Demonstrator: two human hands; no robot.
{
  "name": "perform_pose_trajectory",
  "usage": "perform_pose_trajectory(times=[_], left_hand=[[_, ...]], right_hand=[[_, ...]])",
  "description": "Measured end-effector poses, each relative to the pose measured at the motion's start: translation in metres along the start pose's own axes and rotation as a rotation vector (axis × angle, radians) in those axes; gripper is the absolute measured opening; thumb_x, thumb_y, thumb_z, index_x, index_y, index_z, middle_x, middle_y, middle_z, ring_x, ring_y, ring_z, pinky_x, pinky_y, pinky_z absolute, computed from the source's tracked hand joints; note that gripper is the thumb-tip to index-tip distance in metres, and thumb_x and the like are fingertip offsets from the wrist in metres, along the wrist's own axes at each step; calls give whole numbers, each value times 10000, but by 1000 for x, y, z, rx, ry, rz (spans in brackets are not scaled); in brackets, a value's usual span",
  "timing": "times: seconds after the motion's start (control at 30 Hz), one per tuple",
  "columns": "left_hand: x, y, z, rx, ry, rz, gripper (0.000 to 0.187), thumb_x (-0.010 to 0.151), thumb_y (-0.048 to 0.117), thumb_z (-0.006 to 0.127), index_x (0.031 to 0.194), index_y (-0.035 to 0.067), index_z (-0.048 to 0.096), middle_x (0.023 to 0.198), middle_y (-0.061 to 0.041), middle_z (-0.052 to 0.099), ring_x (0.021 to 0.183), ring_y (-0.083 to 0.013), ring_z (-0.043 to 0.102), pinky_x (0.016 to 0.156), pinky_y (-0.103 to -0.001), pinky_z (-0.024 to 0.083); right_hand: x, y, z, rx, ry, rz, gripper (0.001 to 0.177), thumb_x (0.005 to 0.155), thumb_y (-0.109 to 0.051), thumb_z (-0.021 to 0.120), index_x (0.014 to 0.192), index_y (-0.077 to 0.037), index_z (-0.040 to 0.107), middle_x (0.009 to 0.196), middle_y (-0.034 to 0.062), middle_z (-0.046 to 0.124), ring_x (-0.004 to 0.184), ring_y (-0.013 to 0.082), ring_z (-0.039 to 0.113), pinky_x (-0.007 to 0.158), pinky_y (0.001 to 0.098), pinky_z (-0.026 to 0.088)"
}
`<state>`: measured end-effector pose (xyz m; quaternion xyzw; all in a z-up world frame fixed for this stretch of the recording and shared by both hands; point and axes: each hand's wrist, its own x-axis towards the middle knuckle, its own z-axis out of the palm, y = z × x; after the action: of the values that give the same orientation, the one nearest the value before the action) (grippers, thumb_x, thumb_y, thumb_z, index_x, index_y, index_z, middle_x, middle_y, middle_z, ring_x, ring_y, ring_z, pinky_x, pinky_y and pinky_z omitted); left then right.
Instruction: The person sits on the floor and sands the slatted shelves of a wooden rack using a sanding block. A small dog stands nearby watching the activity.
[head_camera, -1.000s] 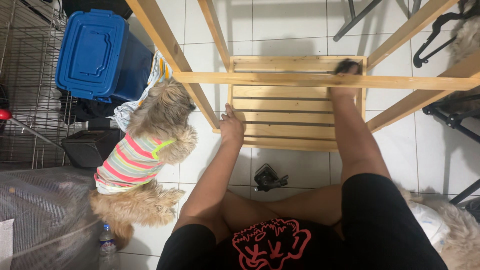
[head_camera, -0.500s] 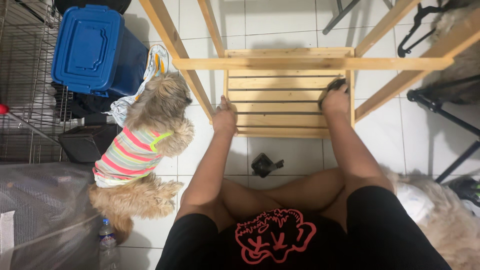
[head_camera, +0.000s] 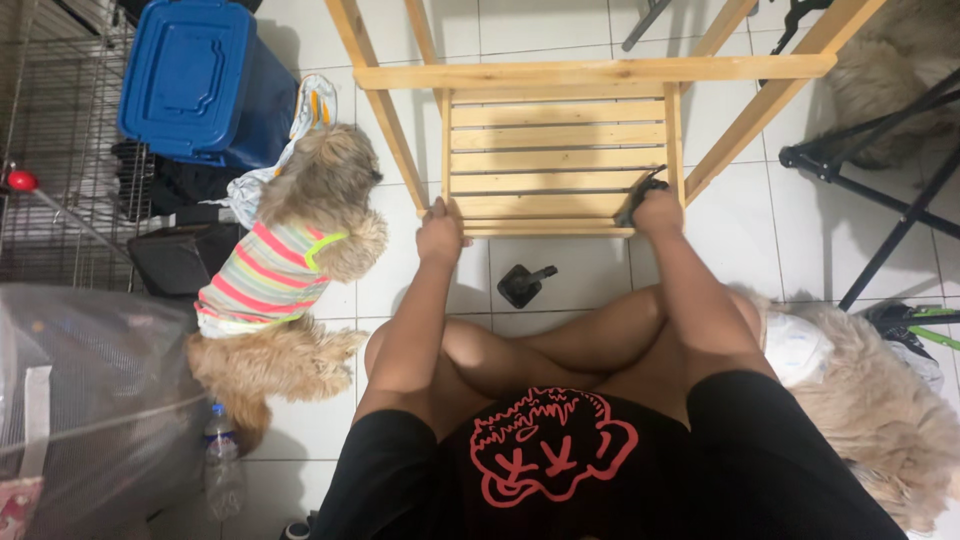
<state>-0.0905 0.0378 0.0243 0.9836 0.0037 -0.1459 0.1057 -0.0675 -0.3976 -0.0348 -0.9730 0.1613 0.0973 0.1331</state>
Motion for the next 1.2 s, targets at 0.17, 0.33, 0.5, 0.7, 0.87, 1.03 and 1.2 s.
perform_pose_trajectory(times=[0.17,0.33,0.5,0.7,0.87,1.03,1.2], left_hand=[[-44,4,-12,-67,-130,369,1209,573,201,962,1587,120,308,1631,-139,303,1451,-358,355,1131,-406,406],[-73,13,-5,-445,-253,658,1235,520,324,1029,1530,61,370,1553,-207,438,1411,-401,405,1168,-438,369],[-93,50,-1,-724,-234,605,769,752,310,924,1422,121,597,1266,-141,711,1158,-285,680,1024,-376,532],[-100,88,2,-957,-125,378,582,912,159,752,1465,161,573,1028,-125,701,918,-253,677,872,-336,552],[-95,100,-4,-951,329,597,444,868,-37,692,1287,112,677,1250,-142,642,1172,-273,621,1023,-341,504],[-104,111,-48,-1308,53,557,582,825,-86,505,1368,109,572,1241,-87,653,1194,-172,651,1059,-289,495],[-107,117,-63,-1137,58,494,417,833,-67,564,1214,67,665,1031,-83,714,948,-193,685,888,-304,539]], right_hand=[[-18,11,-14,1149,-156,137,349,1023,-62,487,1315,-14,672,1115,210,682,820,247,647,670,360,500],[-56,12,-22,1796,-445,44,470,1024,4,350,1424,-44,593,1174,169,699,857,233,654,671,312,553],[-83,-4,-38,1976,-522,108,385,1067,-179,402,1411,-51,522,1299,177,637,1066,300,646,908,454,549],[-118,-39,-79,2196,-699,286,683,948,-478,527,1451,-17,485,1395,239,582,1248,413,546,1088,610,414],[-134,-50,-86,2087,-734,18,774,870,-525,642,1479,-88,454,1413,203,559,1244,398,563,1045,590,450],[-132,-69,-84,1930,-620,-337,636,992,-251,680,1552,-117,410,1431,157,541,1235,338,578,1004,481,502],[-133,-107,-90,1960,-466,-220,425,1053,-149,572,1437,-79,405,1352,147,577,1223,299,628,983,476,594]])
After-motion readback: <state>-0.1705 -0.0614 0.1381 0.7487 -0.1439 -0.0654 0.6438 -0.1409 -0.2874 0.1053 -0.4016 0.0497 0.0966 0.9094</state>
